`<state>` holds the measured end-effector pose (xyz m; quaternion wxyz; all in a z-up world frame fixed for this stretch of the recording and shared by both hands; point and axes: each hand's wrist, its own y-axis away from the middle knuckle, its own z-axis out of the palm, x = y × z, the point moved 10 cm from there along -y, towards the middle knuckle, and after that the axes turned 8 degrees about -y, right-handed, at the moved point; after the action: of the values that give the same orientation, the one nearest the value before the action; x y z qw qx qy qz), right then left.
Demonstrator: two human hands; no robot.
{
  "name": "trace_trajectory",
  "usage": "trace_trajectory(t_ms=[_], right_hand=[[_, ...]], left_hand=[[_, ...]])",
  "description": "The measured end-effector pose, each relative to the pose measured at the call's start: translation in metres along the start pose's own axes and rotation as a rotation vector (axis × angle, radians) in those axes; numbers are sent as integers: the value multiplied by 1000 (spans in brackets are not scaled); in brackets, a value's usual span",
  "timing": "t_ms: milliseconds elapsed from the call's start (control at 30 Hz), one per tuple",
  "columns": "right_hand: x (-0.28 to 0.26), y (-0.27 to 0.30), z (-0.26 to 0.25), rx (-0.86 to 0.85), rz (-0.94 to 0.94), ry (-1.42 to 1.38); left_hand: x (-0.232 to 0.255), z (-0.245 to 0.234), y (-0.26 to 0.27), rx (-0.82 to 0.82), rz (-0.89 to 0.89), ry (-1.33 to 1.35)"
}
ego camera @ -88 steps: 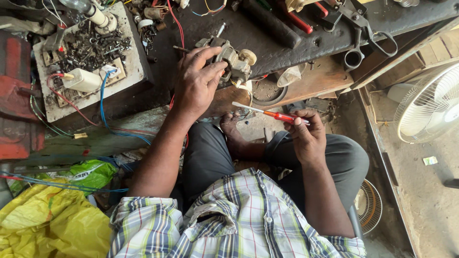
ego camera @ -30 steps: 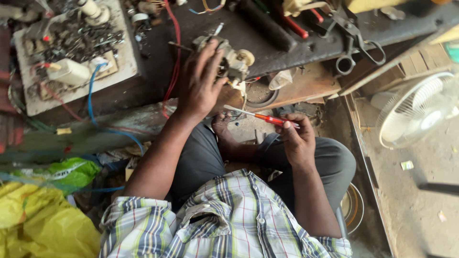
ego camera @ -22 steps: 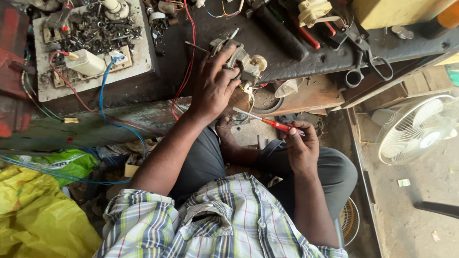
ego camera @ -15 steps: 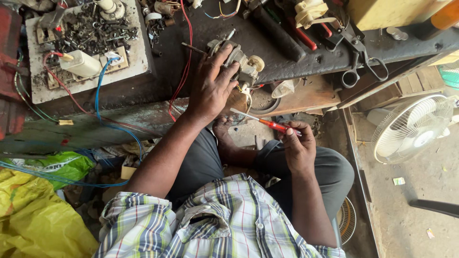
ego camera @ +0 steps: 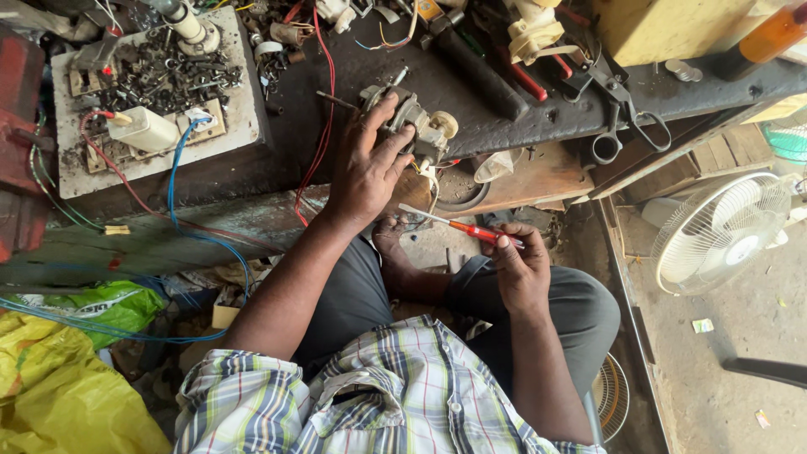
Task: The person sits on the floor and uses a red screwdriver to adjust screws on a small electrical component, likely a motor or switch. They repeatedly probe and tighten parts of the device while holding it steady with their other hand.
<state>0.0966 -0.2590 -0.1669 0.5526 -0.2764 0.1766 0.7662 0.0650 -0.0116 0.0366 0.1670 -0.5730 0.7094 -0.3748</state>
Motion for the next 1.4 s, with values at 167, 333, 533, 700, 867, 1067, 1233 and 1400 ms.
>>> trace_trajectory(t_ms=[167,333,533,700,867,1067,1233,1400], right_hand=[[0,0,1,-1,3,5],[2,-1,-8,19,5,28],[7,-2,-11,45,29,14],[6,-4,-9,29,21,23],[4,-4,-4,7,-3,27],[2,-3,-5,-17,-15,26],[0,-4,0,-60,-21,15],[-2,-4,-1,-48,-18,23]], left_hand=[[-1,-2,-2,15,-24,75],[4,-9,-6,-1,-3,16],[8,-13,-14,-16,26,-191],[7,-9,-18,-20,27,-156],[11,3,-16,24,60,-188],[22,4,-15,13,130,-197],[43,13,-16,1,203,-146],[27,-13,-34,146,220,-194]])
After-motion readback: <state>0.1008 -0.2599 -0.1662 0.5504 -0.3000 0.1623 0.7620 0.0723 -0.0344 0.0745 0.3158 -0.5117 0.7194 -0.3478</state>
